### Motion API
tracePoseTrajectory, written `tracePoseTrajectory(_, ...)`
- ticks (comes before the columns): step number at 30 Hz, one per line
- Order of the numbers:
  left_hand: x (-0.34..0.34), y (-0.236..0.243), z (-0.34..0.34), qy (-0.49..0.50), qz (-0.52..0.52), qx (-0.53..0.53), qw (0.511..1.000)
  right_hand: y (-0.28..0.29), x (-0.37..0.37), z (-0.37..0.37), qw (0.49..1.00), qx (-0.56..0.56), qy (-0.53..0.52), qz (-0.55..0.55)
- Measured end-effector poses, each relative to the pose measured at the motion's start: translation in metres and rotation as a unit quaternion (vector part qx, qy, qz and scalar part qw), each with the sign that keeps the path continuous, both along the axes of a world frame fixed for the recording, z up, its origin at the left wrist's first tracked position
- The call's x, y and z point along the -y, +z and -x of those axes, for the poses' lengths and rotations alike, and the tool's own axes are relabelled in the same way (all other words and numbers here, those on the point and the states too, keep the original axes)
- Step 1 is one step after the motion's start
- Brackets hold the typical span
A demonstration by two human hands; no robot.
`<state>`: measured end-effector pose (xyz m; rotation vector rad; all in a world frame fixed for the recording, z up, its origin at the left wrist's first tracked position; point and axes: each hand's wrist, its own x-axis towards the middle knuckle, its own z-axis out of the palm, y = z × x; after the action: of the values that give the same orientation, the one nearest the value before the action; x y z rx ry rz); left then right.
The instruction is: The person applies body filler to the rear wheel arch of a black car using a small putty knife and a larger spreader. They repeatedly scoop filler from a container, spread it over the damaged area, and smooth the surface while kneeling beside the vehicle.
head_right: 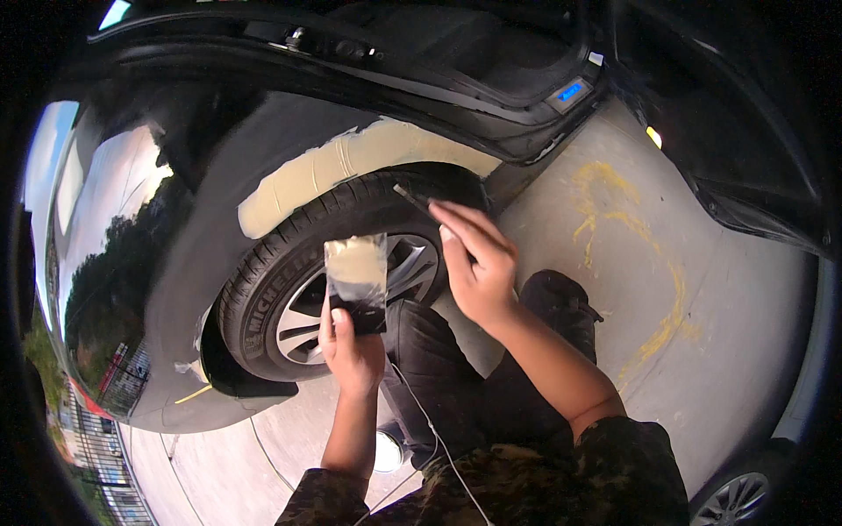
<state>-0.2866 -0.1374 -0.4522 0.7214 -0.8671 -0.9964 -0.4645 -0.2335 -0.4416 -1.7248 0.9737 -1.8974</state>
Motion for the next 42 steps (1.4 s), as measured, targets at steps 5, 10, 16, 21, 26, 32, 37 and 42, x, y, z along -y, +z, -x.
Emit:
tracePoseTrajectory(5,0.016,0.01,0.014,-0.011,0.031,0.058,0.998,0.036,-0.027,-0.001,0.996,-0.05,0.048,0.051)
tracePoseTrajectory(10,0.016,0.019,0.016,0.016,0.004,0.173,0.985,0.027,-0.024,-0.013,0.995,-0.036,0.08,0.045)
tracePoseTrajectory(16,0.029,0.023,0.003,0.082,0.02,0.177,0.981,0.003,-0.024,-0.015,0.986,-0.058,0.152,0.034)
tracePoseTrajectory(21,0.011,0.016,-0.017,0.108,0.046,0.092,0.989,-0.001,0.031,-0.015,0.998,0.008,-0.058,0.037)
tracePoseTrajectory(26,-0.009,0.0,-0.03,0.096,0.019,0.078,0.992,-0.011,0.087,-0.04,0.984,-0.009,-0.124,0.129)
tracePoseTrajectory(32,-0.028,-0.014,-0.037,0.078,-0.026,0.066,0.994,-0.042,0.089,-0.064,0.971,-0.047,-0.156,0.177)
tracePoseTrajectory(37,-0.031,-0.019,-0.033,0.076,-0.037,0.065,0.994,-0.04,0.078,-0.047,0.966,-0.02,-0.165,0.2)
tracePoseTrajectory(42,-0.031,-0.016,-0.029,0.08,-0.038,0.047,0.995,-0.019,0.087,-0.062,0.975,0.022,-0.18,0.127)
